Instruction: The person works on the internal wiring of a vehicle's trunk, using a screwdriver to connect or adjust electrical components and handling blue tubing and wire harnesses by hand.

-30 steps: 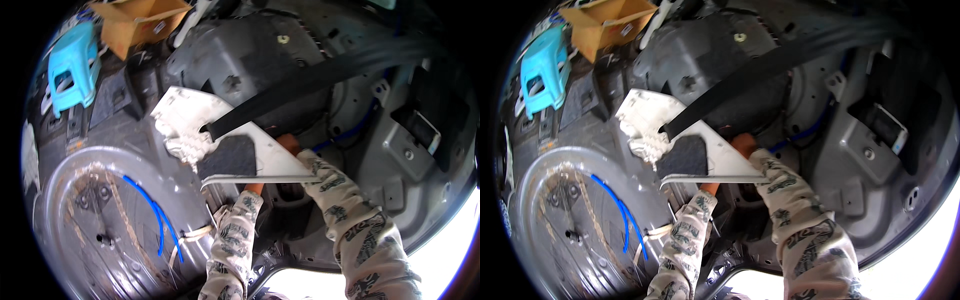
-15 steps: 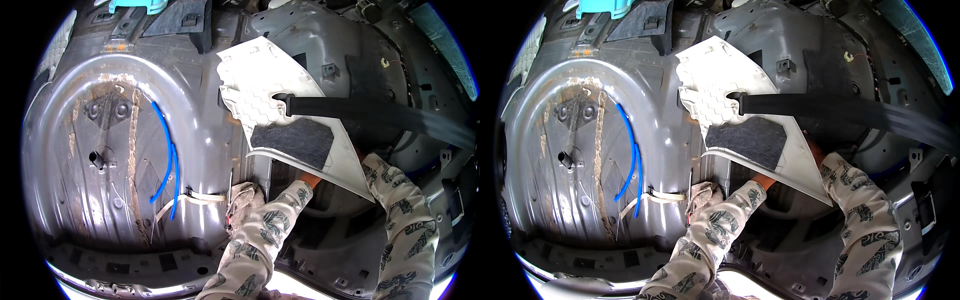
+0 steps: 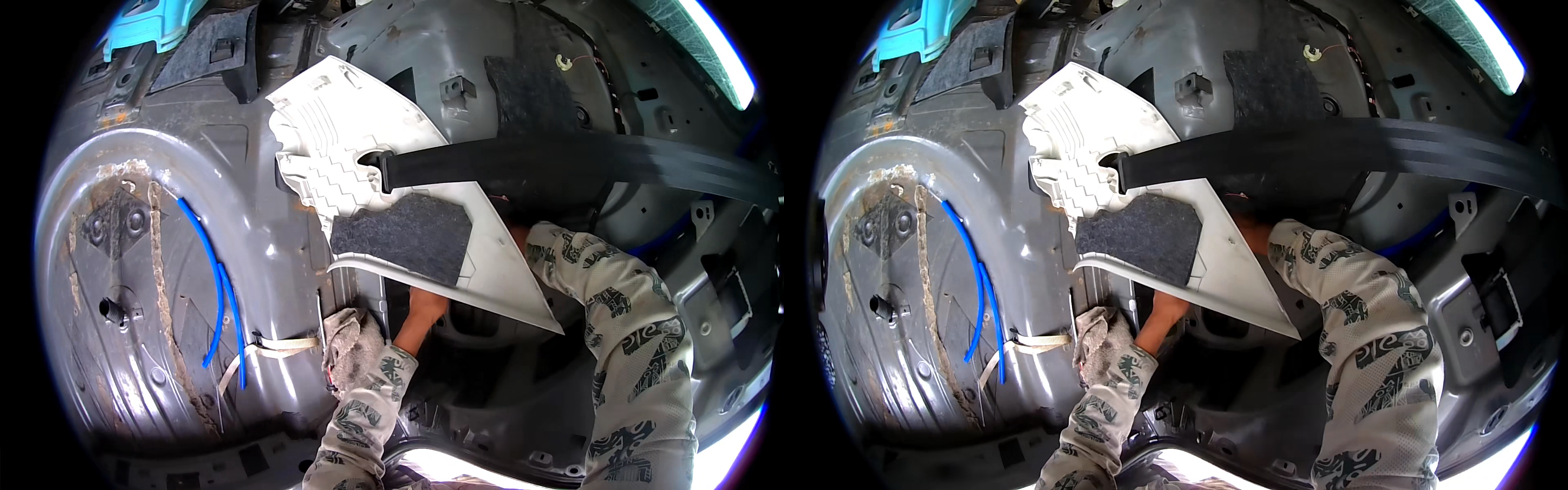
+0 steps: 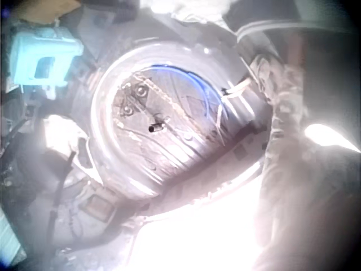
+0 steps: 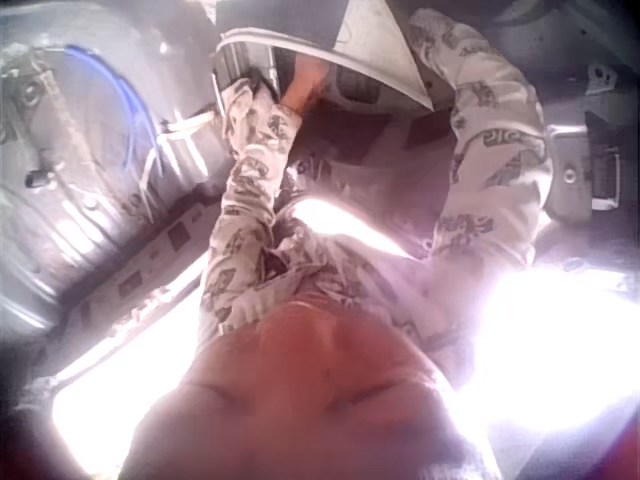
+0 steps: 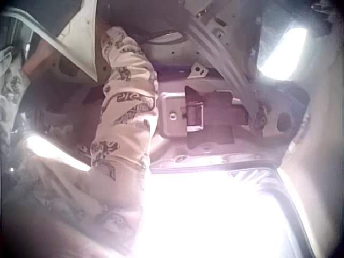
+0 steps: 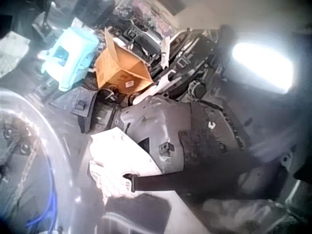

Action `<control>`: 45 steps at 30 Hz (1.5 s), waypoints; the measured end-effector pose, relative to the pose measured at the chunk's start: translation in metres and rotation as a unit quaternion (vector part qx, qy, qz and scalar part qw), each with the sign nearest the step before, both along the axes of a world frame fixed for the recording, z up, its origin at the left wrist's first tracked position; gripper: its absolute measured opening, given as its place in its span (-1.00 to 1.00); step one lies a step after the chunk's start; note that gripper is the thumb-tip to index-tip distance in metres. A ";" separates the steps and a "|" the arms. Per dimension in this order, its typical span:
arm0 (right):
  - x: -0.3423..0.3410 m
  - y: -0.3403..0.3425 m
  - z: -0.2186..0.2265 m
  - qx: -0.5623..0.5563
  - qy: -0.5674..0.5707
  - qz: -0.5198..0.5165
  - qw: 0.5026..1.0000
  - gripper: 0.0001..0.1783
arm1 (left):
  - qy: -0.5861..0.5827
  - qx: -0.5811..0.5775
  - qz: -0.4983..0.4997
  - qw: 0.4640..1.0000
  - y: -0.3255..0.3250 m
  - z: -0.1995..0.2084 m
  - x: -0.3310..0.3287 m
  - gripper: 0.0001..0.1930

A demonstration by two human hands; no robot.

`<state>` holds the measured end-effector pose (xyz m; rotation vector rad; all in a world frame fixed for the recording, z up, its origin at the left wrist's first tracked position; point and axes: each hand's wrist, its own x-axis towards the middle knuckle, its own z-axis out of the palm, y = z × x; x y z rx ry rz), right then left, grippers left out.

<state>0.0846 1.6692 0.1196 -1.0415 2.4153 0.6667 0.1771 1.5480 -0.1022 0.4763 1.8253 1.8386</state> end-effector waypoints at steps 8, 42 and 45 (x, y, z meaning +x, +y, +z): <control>0.066 -0.046 -0.033 -0.071 -0.160 -0.183 0.967 -0.66 | -0.472 0.275 -0.006 0.838 -0.062 0.022 0.013 -0.74; 0.089 -0.096 0.010 -0.001 -0.176 -0.246 0.953 -0.69 | -0.570 0.313 0.049 0.759 -0.096 0.124 0.056 -0.63; 0.081 -0.104 0.013 -0.020 -0.198 -0.255 0.946 -0.74 | -0.529 0.347 0.011 0.774 -0.095 0.110 0.054 -0.57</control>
